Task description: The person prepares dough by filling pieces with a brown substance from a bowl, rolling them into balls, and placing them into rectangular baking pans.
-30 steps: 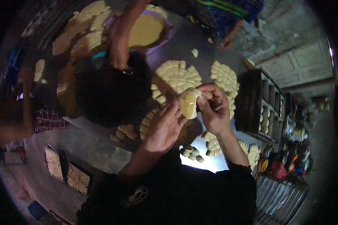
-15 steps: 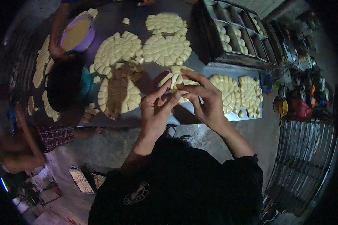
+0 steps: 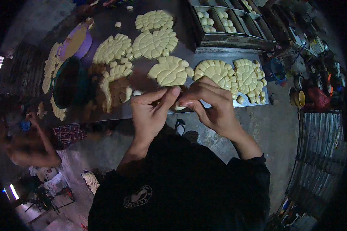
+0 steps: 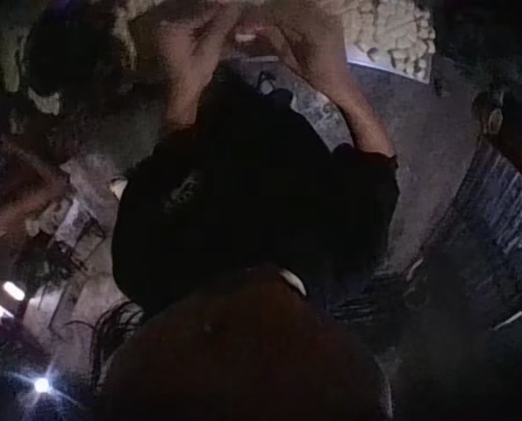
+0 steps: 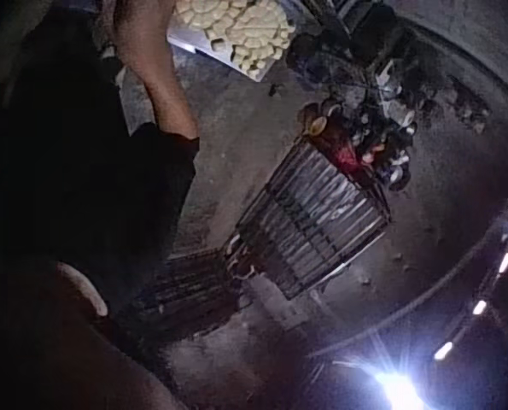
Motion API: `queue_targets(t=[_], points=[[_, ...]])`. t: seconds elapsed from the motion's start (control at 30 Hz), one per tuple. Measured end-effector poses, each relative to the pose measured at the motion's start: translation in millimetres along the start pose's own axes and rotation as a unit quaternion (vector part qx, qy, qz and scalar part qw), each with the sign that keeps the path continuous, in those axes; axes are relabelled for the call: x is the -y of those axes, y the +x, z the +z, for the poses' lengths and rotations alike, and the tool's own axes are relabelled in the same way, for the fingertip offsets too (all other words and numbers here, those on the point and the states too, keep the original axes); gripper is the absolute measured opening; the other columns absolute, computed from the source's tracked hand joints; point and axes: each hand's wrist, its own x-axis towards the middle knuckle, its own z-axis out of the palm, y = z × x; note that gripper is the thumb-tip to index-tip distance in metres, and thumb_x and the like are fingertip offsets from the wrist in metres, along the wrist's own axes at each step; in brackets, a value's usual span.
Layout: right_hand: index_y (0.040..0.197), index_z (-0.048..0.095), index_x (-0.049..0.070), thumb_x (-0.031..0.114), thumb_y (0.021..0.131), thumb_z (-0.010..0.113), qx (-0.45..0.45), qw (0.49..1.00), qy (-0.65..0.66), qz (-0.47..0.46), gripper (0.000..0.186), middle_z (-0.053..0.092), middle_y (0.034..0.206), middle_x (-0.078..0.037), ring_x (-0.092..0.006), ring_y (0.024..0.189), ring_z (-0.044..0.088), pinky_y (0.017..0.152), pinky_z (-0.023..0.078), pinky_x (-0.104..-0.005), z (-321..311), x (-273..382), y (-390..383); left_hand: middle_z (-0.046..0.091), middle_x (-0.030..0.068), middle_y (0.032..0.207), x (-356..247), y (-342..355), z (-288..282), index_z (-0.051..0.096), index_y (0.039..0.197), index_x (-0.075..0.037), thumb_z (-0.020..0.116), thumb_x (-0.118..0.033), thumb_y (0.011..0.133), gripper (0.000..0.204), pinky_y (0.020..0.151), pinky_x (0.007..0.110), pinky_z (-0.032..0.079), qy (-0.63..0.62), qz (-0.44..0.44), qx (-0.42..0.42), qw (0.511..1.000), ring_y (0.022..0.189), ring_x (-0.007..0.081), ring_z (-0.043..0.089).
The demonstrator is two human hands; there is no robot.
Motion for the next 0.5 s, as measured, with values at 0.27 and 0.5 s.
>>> queue_targets(t=[0.27, 0.5], points=[[0.107, 0.064, 0.004, 0.008, 0.073, 0.084, -0.006, 0.989, 0.143, 0.024, 0.040, 0.065, 0.095, -0.007, -0.0154, 0.081, 0.053, 0.070, 0.044, -0.0297, 13.5, 5.1, 14.8, 0.072, 0.0167, 0.106, 8.3, -7.6, -21.1, 0.072, 0.108, 0.001, 0.069, -0.007, 0.091, 0.019, 0.084, 0.031, 0.057, -0.094, 0.066, 0.048, 0.992, 0.090, 0.0192, 0.071], [0.111, 0.066, 0.006, 0.021, 0.065, 0.089, 0.060, 0.997, -0.022, -0.033, 0.054, 0.072, 0.102, -0.006, -0.0189, 0.074, 0.060, 0.065, 0.045, -0.0327, 50.0, 10.4, 46.1, 0.069, 0.0102, 0.108, 25.1, -4.8, -61.5, 0.065, 0.115, 0.001, 0.061, -0.014, 0.098, 0.024, 0.083, 0.032, 0.056, -0.498, -0.195, 0.070, 0.842, 0.102, 0.0178, 0.066]])
